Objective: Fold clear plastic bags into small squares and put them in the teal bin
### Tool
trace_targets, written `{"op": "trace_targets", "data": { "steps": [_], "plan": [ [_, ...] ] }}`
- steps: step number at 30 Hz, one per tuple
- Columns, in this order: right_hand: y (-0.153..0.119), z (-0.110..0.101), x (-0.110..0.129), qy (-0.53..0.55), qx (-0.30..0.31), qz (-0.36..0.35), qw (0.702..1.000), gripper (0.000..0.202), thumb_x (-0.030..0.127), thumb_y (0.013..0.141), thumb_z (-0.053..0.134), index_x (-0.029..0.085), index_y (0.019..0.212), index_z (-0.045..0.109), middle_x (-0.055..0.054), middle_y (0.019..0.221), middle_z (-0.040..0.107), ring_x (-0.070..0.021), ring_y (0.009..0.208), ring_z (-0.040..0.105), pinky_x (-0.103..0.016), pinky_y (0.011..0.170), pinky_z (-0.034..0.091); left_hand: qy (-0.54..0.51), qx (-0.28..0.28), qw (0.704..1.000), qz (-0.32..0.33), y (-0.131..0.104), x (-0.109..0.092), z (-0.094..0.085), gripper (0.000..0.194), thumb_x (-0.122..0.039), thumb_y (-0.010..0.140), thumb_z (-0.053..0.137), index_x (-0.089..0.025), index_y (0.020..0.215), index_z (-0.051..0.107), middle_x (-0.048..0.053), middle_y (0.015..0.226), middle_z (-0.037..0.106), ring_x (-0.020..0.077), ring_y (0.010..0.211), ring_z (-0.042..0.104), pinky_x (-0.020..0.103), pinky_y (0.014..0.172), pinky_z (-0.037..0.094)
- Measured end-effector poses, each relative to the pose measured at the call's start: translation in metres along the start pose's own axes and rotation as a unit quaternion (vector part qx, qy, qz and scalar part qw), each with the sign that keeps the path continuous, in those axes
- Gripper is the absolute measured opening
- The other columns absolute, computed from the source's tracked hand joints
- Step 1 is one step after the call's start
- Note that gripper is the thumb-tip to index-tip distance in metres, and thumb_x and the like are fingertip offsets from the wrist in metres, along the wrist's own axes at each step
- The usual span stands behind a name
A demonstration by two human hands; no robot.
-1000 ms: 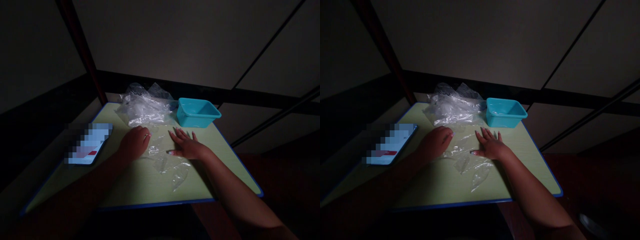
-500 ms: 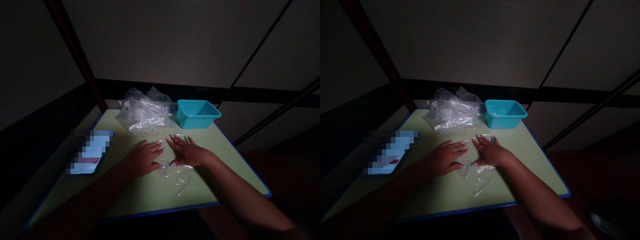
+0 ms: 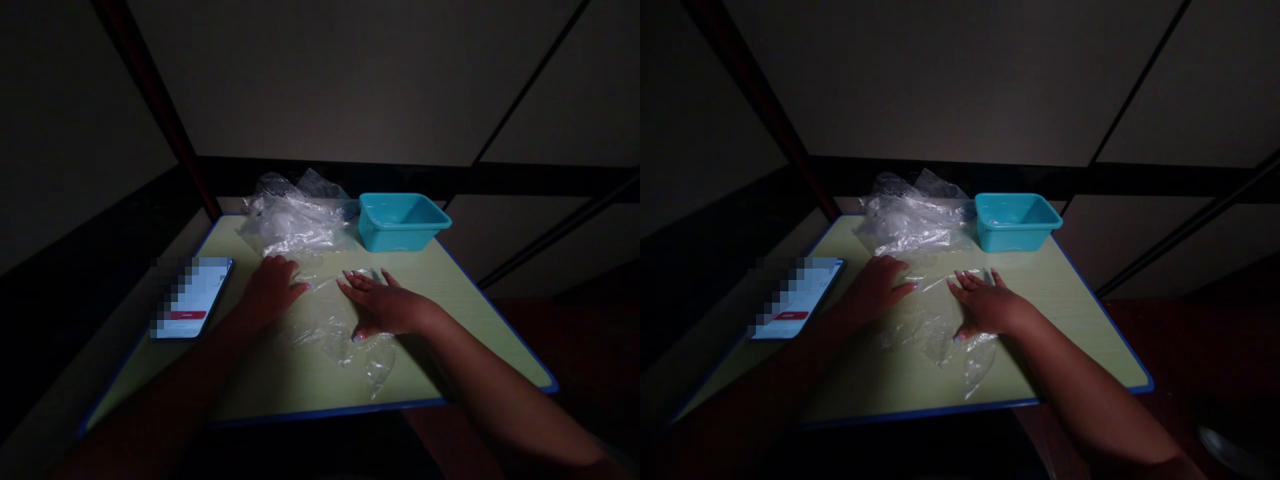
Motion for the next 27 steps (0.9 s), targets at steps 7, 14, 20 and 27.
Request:
{"op": "trace_targets", "data": {
  "steps": [7,14,20,27],
  "plan": [
    [0.000,0.001,0.010,0.030,-0.056,-0.036,0.997,0.103,0.049,0.074,0.074,0.028,0.153,0.013,-0.010,0.159,-0.002,-0.0364,0.145,0.003,-0.066,0.111,0.001,-0.175,0.024,0.984,-0.007,0.009,0.006,0.009,0.020,-0.029,0.067,0.068,-0.020,0.069,0.050,0.001,0.078,0.058,0.0214,0.082,0.054,0.036,0.079,0.043],
    [0.006,0.010,0.021,0.051,0.002,-0.082,0.995,0.100,0.054,0.078,0.069,0.023,0.153,0.011,-0.013,0.157,-0.010,-0.0324,0.146,-0.002,-0.061,0.113,0.002,-0.259,0.076,0.963,-0.021,0.004,-0.001,0.008,0.023,-0.030,0.072,0.058,-0.019,0.092,0.056,-0.007,0.061,0.050,0.0137,0.057,0.049,0.024,0.053,0.036],
    [0.006,0.011,0.022,0.059,0.013,-0.082,0.995,0.105,0.058,0.075,0.069,0.025,0.154,0.007,-0.012,0.157,-0.013,-0.0343,0.144,-0.011,-0.065,0.110,-0.002,-0.254,0.069,0.964,-0.031,0.008,0.000,0.001,0.021,-0.038,0.070,0.060,-0.019,0.063,0.053,-0.005,0.057,0.050,0.0134,0.057,0.046,0.025,0.054,0.033],
    [0.003,0.011,0.025,0.043,0.027,-0.063,0.997,0.107,0.059,0.075,0.069,0.025,0.154,0.005,-0.013,0.157,-0.013,-0.0351,0.143,-0.014,-0.069,0.108,-0.001,-0.211,0.009,0.974,-0.082,0.011,0.013,-0.006,0.031,-0.042,0.077,0.052,-0.020,0.056,0.046,-0.003,0.056,0.049,0.0145,0.058,0.047,0.026,0.055,0.033]
  ]
}}
Point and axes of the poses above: each hand's wrist, its own y-axis towards the middle knuckle, its own z-axis out of the palm, x = y × z, the point moved 2 cm from there along y, towards the middle knuckle
